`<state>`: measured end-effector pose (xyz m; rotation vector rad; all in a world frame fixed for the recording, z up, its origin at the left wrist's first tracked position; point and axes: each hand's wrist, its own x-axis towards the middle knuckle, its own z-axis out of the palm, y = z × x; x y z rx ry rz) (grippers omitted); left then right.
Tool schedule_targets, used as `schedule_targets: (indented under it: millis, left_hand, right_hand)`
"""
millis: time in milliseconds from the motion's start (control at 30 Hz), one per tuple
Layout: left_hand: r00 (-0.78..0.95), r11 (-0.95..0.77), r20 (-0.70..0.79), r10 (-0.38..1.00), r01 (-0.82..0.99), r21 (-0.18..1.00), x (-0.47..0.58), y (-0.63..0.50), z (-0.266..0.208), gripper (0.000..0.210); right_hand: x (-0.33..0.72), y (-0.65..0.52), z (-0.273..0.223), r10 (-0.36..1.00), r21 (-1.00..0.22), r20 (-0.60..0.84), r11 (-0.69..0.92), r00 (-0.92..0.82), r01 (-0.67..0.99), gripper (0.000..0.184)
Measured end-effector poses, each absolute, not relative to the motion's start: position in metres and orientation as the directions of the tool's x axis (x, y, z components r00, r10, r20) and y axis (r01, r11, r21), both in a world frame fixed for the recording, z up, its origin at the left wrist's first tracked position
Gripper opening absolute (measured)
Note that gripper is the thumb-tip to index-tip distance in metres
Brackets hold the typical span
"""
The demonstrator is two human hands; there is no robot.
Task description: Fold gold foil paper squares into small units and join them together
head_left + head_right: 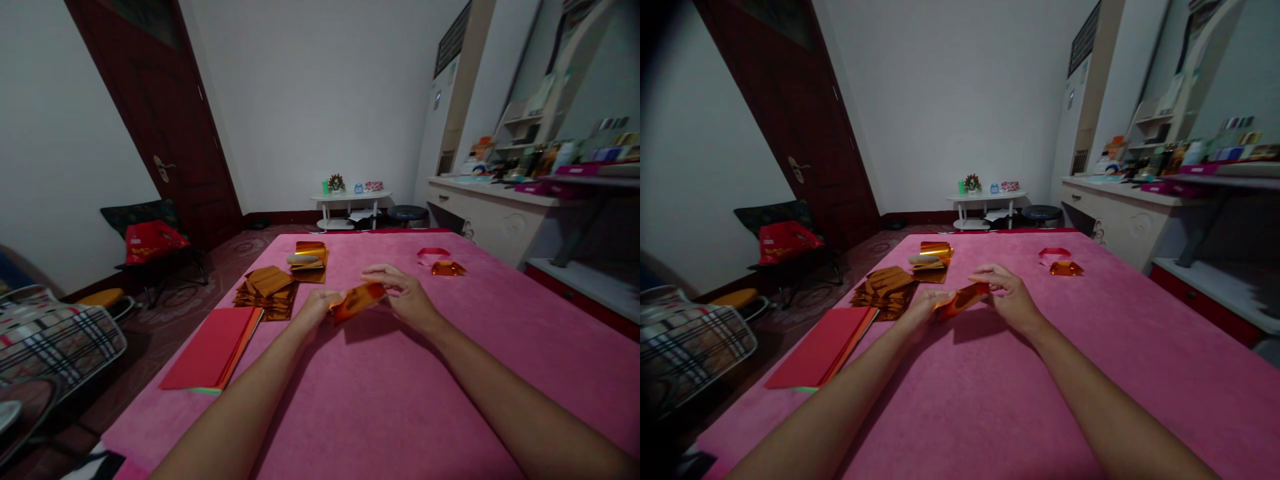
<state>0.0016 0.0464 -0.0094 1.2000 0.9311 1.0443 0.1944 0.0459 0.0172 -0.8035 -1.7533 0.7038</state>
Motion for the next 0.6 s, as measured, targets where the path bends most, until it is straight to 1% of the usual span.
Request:
schedule_targets:
  millis: [33, 67, 167, 200, 267, 333, 467, 533, 600]
  left_hand:
    - [0.267, 0.064, -0.030, 0.963, -0.120, 0.991, 0.001, 0.047, -0.010, 0.034]
    - [0.269, 0.086, -0.053, 0.962, -0.111, 0.990, 0.000, 0.048, -0.011, 0.035]
    - [0.278, 0.159, -0.117, 0.953, -0.134, 0.978, -0.003, 0.051, -0.011, 0.041]
    - [0.280, 0.156, -0.107, 0.954, -0.162, 0.974, -0.004, 0.052, -0.011, 0.041]
    - [0.298, 0.101, -0.034, 0.954, -0.210, 0.972, -0.005, 0.050, -0.010, 0.035]
    - [0.358, 0.038, 0.039, 0.933, -0.205, 0.978, -0.006, 0.047, -0.008, 0.029]
    - [0.501, -0.065, 0.121, 0.857, -0.127, 0.990, -0.004, 0.038, -0.003, 0.038]
    - [0.480, -0.095, 0.138, 0.867, -0.112, 0.989, -0.002, 0.037, -0.004, 0.036]
    - [0.388, -0.100, 0.135, 0.912, -0.110, 0.989, 0.001, 0.037, -0.005, 0.037]
  right_hand:
    - [0.194, 0.045, 0.017, 0.794, -0.775, 0.561, 0.603, -0.234, 0.189, 0.019]
    - [0.194, 0.046, 0.015, 0.811, -0.789, 0.547, 0.583, -0.209, 0.194, 0.015]
    - [0.196, 0.050, 0.009, 0.894, -0.877, 0.444, 0.446, -0.055, 0.179, 0.022]
    - [0.196, 0.051, 0.007, 0.916, -0.905, 0.401, 0.398, -0.012, 0.154, 0.025]
    - [0.196, 0.052, 0.004, 0.945, -0.943, 0.325, 0.322, 0.027, 0.088, 0.030]
    - [0.194, 0.051, 0.002, 0.964, -0.964, 0.264, 0.263, 0.040, 0.031, 0.032]
    - [0.188, 0.047, 0.001, 0.981, -0.981, 0.192, 0.192, 0.022, 0.001, 0.035]
    - [0.186, 0.045, 0.001, 0.983, -0.983, 0.182, 0.182, -0.004, 0.007, 0.036]
    - [0.183, 0.044, 0.001, 0.981, -0.982, 0.191, 0.191, -0.038, 0.003, 0.035]
